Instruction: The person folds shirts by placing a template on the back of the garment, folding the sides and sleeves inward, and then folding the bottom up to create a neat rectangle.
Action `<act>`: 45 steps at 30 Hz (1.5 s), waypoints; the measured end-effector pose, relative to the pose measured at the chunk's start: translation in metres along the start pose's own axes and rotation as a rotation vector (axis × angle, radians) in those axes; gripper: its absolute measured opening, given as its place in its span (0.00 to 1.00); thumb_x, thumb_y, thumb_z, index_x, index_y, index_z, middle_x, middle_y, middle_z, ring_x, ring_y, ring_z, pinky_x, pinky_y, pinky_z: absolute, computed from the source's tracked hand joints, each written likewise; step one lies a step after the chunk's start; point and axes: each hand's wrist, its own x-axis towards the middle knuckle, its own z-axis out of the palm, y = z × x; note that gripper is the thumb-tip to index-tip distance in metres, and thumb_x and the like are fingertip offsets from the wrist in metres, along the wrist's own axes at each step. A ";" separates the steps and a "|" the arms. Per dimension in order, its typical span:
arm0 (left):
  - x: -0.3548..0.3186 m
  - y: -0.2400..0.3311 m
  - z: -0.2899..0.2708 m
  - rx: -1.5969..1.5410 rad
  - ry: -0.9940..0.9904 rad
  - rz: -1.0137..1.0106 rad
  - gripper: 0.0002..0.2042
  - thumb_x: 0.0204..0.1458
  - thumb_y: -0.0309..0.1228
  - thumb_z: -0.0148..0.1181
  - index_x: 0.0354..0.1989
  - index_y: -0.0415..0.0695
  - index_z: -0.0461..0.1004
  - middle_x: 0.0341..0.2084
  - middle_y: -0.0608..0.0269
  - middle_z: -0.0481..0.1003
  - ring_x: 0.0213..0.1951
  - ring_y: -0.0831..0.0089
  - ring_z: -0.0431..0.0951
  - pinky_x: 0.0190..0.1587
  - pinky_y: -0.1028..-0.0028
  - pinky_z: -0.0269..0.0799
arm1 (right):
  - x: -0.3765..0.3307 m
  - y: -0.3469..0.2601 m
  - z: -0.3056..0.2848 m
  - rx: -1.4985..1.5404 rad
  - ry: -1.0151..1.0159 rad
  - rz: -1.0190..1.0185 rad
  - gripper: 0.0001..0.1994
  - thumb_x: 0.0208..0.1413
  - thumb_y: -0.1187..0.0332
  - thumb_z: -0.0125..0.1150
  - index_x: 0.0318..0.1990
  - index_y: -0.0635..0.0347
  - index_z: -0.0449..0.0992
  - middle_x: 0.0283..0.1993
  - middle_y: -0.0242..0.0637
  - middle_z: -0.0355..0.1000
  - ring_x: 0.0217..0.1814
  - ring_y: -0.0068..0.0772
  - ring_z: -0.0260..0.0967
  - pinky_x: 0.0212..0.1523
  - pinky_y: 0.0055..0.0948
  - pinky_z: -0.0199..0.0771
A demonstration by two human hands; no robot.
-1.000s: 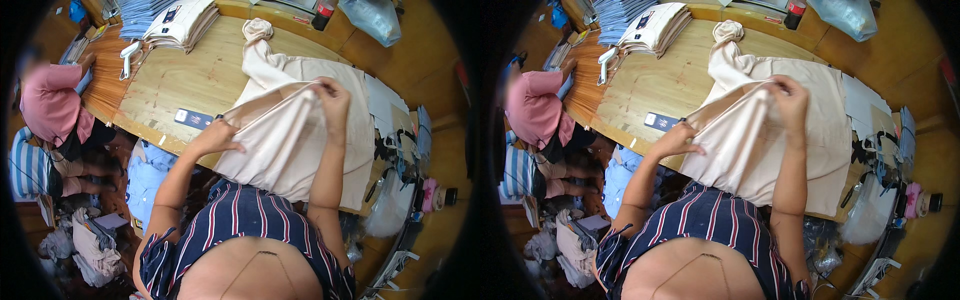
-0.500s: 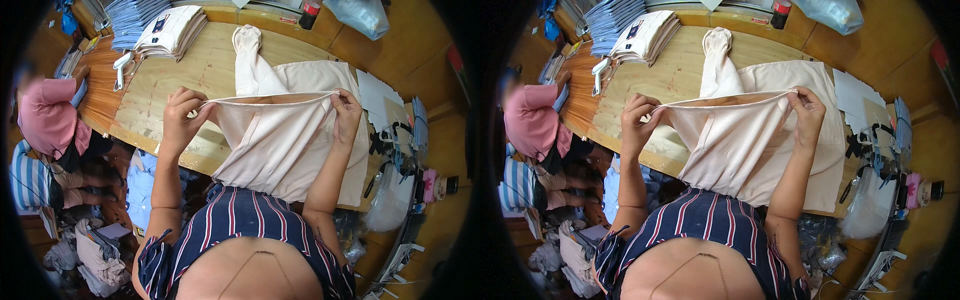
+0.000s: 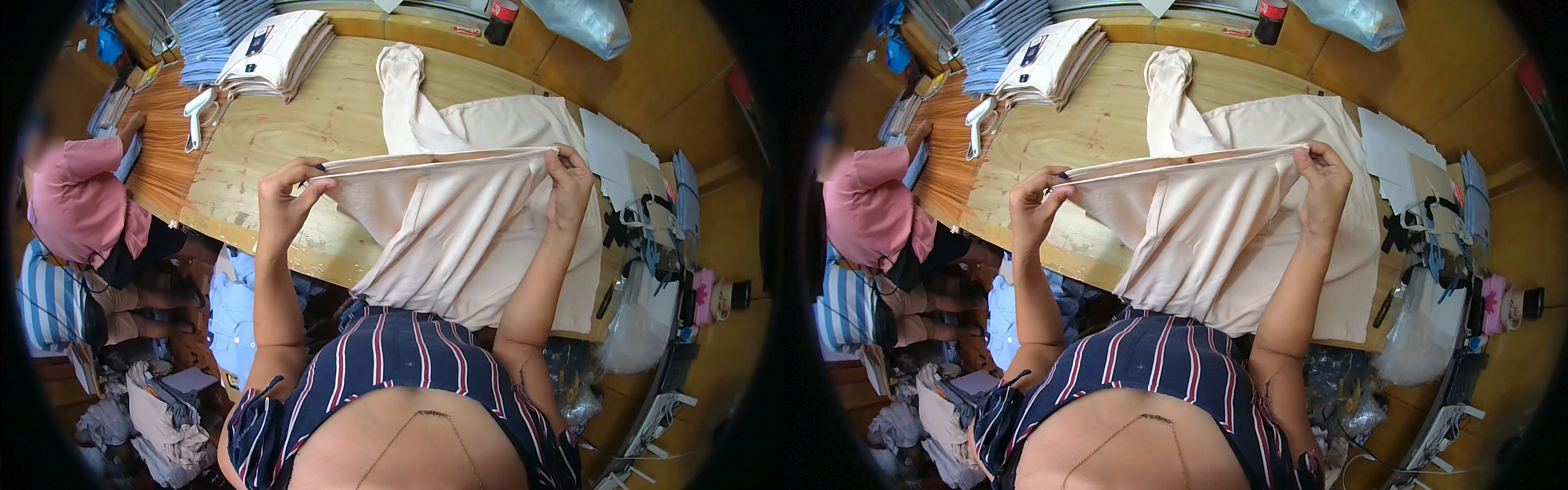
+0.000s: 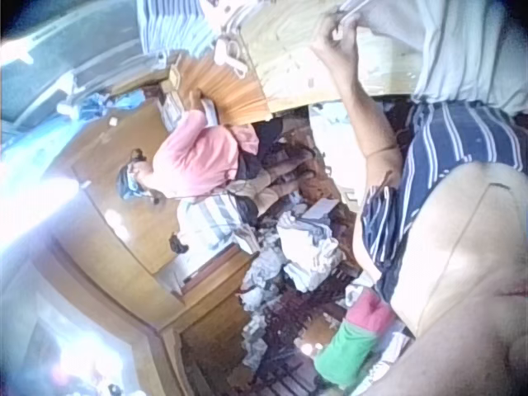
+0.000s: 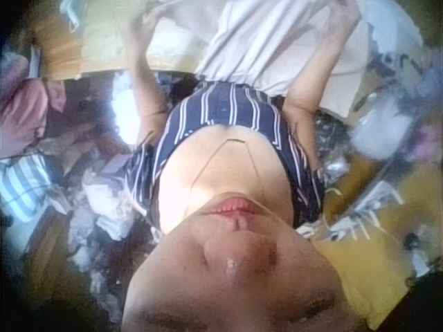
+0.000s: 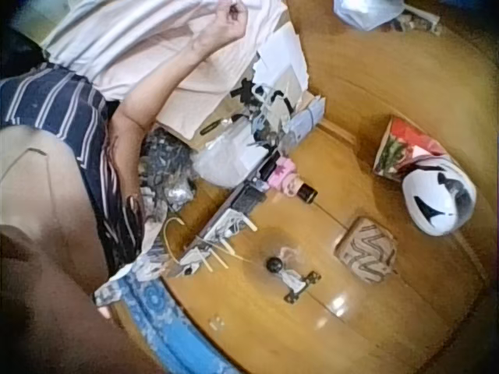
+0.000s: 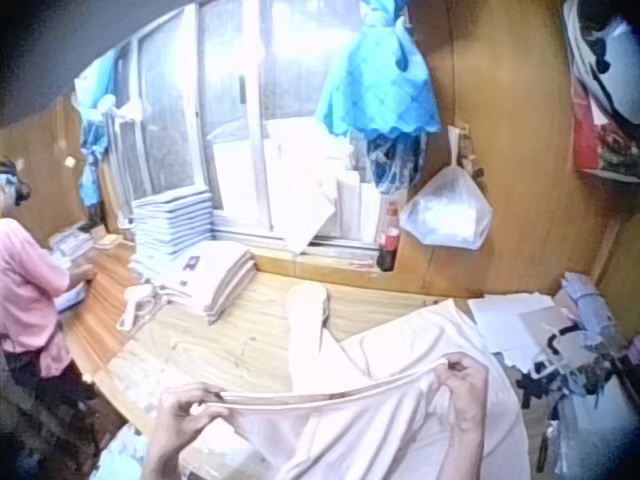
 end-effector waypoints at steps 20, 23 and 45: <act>0.010 -0.007 0.005 0.247 0.227 0.073 0.04 0.38 0.17 0.55 0.23 0.36 0.68 0.18 0.62 0.69 0.24 0.72 0.70 0.29 0.79 0.62 | -0.016 -0.008 0.014 -0.115 -0.053 -0.112 0.07 0.41 0.81 0.59 0.31 0.67 0.71 0.27 0.30 0.68 0.31 0.17 0.64 0.34 0.16 0.64; 0.013 -0.060 -0.023 0.391 0.264 -0.054 0.07 0.39 0.21 0.56 0.29 0.40 0.69 0.23 0.61 0.70 0.28 0.65 0.71 0.32 0.75 0.63 | -0.019 -0.006 0.026 -0.230 -0.335 -0.141 0.11 0.41 0.79 0.58 0.36 0.64 0.71 0.35 0.31 0.69 0.38 0.22 0.66 0.40 0.20 0.65; 0.014 -0.166 0.060 0.850 -0.084 -0.269 0.17 0.41 0.38 0.56 0.39 0.45 0.68 0.44 0.57 0.66 0.47 0.59 0.63 0.45 0.60 0.58 | -0.008 0.114 -0.163 -1.748 0.556 0.381 0.28 0.43 0.47 0.53 0.47 0.56 0.66 0.53 0.41 0.58 0.56 0.45 0.51 0.49 0.50 0.55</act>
